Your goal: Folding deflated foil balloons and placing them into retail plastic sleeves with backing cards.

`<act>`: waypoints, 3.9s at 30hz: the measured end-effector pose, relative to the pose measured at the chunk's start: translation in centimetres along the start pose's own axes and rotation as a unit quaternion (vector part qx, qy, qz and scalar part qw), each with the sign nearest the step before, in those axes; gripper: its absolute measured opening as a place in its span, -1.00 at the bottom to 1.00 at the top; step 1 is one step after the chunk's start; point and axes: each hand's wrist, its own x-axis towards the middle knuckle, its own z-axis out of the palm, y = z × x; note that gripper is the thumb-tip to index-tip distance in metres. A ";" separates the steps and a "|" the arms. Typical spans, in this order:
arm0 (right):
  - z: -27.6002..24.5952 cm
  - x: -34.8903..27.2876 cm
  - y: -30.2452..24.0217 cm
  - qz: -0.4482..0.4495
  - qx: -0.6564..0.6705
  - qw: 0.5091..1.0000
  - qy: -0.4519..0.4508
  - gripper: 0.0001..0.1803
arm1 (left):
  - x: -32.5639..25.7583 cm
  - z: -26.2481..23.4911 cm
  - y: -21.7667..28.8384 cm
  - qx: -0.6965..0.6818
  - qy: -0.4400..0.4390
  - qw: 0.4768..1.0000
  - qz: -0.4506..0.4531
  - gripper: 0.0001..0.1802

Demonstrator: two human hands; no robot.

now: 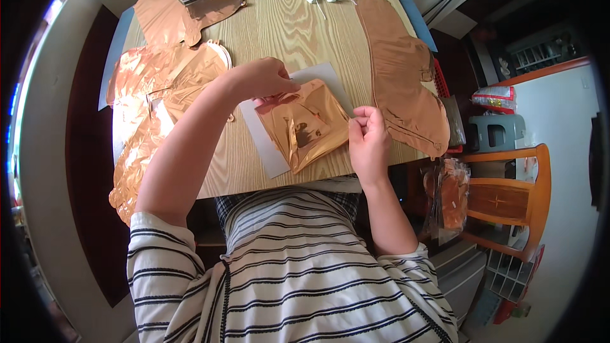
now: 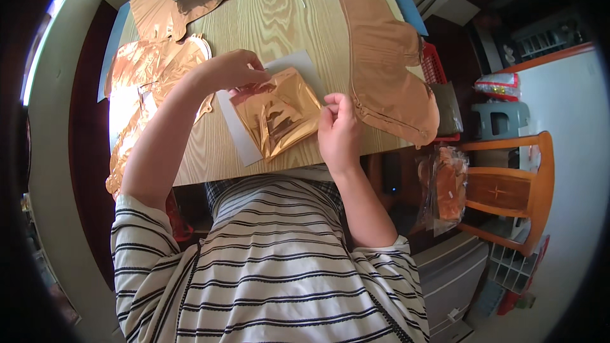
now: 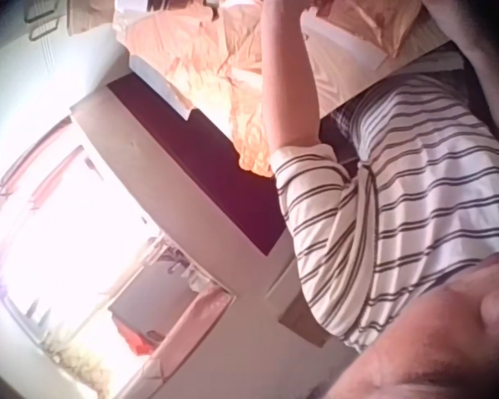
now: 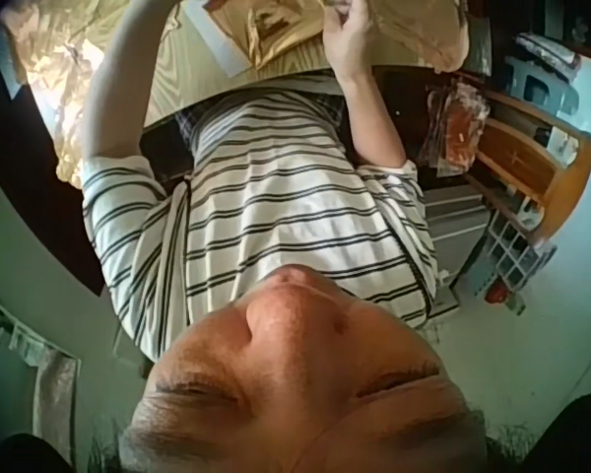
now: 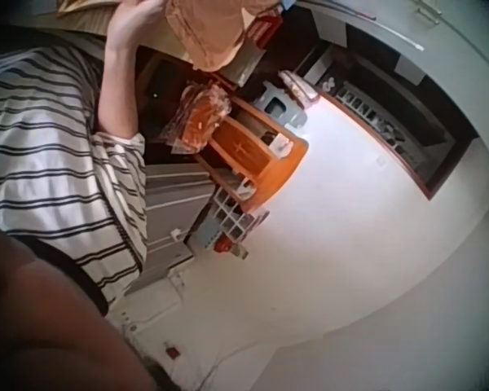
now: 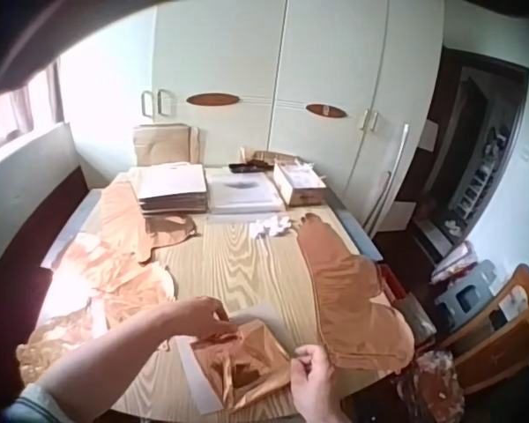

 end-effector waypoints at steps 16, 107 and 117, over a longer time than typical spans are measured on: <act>0.2 0.7 0.3 -0.086 -0.073 0.994 -0.004 -0.80 | 2.4 0.7 -1.8 -0.095 0.050 0.994 0.035 -0.75; 5.5 5.7 0.2 -0.358 -0.278 0.854 -0.257 -0.10 | -7.8 12.4 -8.0 0.300 0.345 0.873 0.168 0.07; 5.1 6.1 0.0 -0.348 -0.283 0.849 -0.278 -0.12 | -5.7 13.3 -7.5 0.320 0.378 0.844 0.207 0.04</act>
